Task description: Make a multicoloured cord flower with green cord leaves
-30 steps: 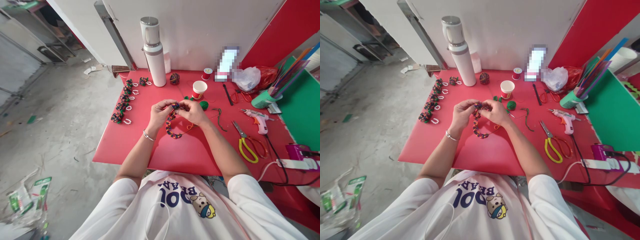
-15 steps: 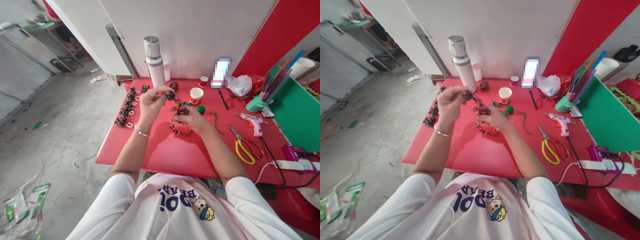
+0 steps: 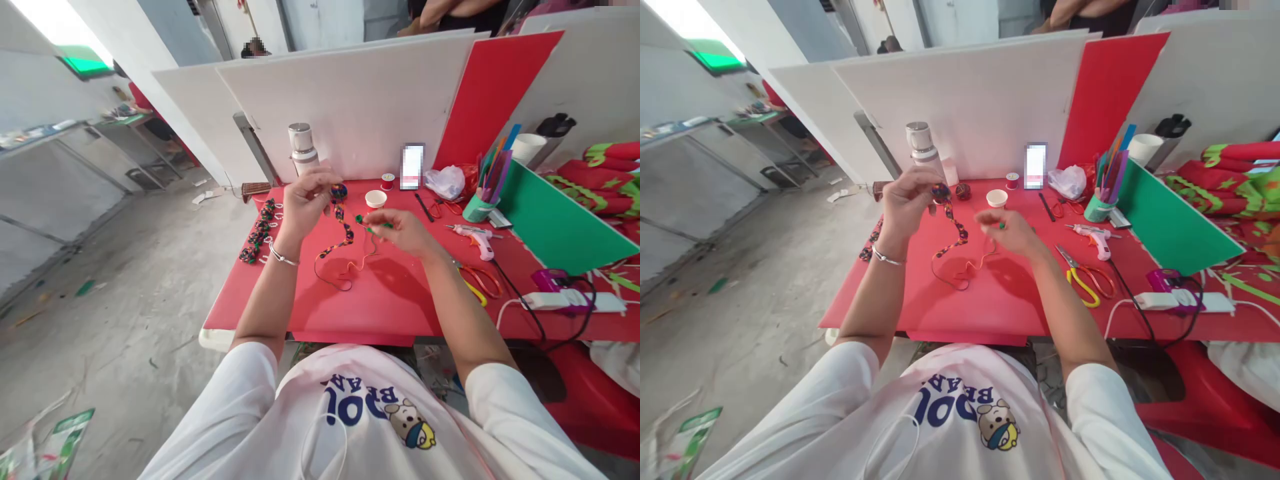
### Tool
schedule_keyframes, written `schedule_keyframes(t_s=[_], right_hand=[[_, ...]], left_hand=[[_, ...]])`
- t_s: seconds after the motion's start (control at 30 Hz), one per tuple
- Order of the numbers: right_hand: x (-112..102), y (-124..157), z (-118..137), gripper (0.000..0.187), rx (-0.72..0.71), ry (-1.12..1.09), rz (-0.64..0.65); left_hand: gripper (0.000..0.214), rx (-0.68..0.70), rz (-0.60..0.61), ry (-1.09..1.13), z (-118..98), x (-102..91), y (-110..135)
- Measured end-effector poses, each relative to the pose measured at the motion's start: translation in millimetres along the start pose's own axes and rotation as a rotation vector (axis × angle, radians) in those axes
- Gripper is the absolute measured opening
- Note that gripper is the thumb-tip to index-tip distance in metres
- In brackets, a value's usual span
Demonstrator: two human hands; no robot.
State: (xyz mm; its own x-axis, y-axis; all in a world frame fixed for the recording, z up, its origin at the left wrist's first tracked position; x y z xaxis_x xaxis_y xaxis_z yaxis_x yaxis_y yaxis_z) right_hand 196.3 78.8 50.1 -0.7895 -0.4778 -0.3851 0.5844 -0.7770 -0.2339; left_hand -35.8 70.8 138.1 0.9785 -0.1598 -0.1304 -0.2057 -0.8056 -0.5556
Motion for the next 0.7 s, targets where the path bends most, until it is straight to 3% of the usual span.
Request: schedule_keyframes(t_s=[0.1, 0.2, 0.3, 0.43, 0.7], right_hand=[[-10.4, -3.9, 40.4, 0.037, -0.141, -0.12, -0.169], [-4.0, -10.0, 71.7, 0.051, -0.252, -0.18, -0.123], [2.9, -14.4, 85.9, 0.046, -0.279, -0.197, -0.134], [4.4, -20.9, 86.1, 0.031, -0.2, -0.224, -0.159], [2.7, -48.0, 61.3, 0.033, -0.078, -0.363, -0.058]], left_hand=[[0.012, -0.03, 0.052, 0.066, -0.4, 16.3, 4.1], [0.013, -0.001, 0.085, 0.044, -4.5, 24.6, 3.9], [0.013, 0.023, 0.093, 0.061, -8.1, 27.4, 3.0], [0.016, 0.004, 0.092, 0.148, 0.0, 27.1, 3.1], [0.035, -0.168, 0.117, 0.266, 42.3, 20.0, -1.7]])
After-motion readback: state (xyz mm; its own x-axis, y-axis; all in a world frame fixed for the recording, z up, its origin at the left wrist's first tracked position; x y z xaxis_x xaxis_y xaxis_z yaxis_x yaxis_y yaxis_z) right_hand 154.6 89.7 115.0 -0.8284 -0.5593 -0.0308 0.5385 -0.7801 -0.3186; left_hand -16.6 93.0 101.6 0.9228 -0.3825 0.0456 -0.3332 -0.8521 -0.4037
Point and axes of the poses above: each hand's wrist, its own y-axis away from the middle knuckle, its own x-axis out of the palm, z = x × y, the point moved 4 cm from there along -y, towards the middle knuckle, and after that the axes turned 13 degrees about z, right-handed, at the moved point
